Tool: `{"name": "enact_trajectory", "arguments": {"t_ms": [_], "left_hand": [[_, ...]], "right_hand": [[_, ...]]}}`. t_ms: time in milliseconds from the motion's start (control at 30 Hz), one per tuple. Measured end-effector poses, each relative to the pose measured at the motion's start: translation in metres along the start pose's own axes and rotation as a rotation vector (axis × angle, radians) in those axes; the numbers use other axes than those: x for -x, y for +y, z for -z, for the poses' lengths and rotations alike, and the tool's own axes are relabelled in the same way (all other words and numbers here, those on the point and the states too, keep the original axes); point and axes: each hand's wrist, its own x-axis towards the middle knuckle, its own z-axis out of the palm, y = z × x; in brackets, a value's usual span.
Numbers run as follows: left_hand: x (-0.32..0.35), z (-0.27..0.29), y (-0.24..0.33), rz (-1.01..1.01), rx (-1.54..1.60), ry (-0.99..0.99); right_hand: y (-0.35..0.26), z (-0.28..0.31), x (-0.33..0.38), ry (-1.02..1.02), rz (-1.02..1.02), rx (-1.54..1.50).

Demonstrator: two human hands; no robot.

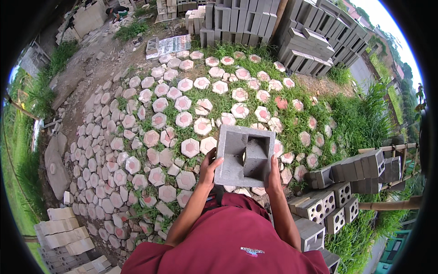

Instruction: The person moves concrete hollow blocks from a stack and places them onto a bag on the ground one by one.

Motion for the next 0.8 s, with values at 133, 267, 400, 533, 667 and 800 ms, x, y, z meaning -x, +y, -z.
{"name": "enact_trajectory", "arguments": {"t_ms": [133, 267, 400, 533, 667, 800], "left_hand": [[-0.064, 0.042, 0.048, -0.04, -0.049, 0.089], [-0.124, 0.084, 0.082, -0.067, -0.03, 0.171], [-0.176, 0.123, 0.105, -0.076, 0.031, 0.23], [-0.228, 0.133, 0.133, -0.083, 0.025, 0.356], [-0.295, 0.162, 0.162, -0.101, 0.021, 0.435], [-0.375, 0.191, 0.198, -0.121, 0.053, 0.581]], "right_hand": [[-0.003, -0.075, -0.072, -0.119, 0.016, 0.061], [-0.016, -0.155, -0.117, -0.106, -0.037, 0.012], [-0.039, -0.218, -0.172, -0.191, -0.097, 0.149], [-0.052, -0.27, -0.242, -0.286, -0.153, 0.234], [-0.063, -0.336, -0.321, -0.4, -0.161, 0.332], [-0.089, -0.42, -0.402, -0.468, -0.142, 0.403]]}}
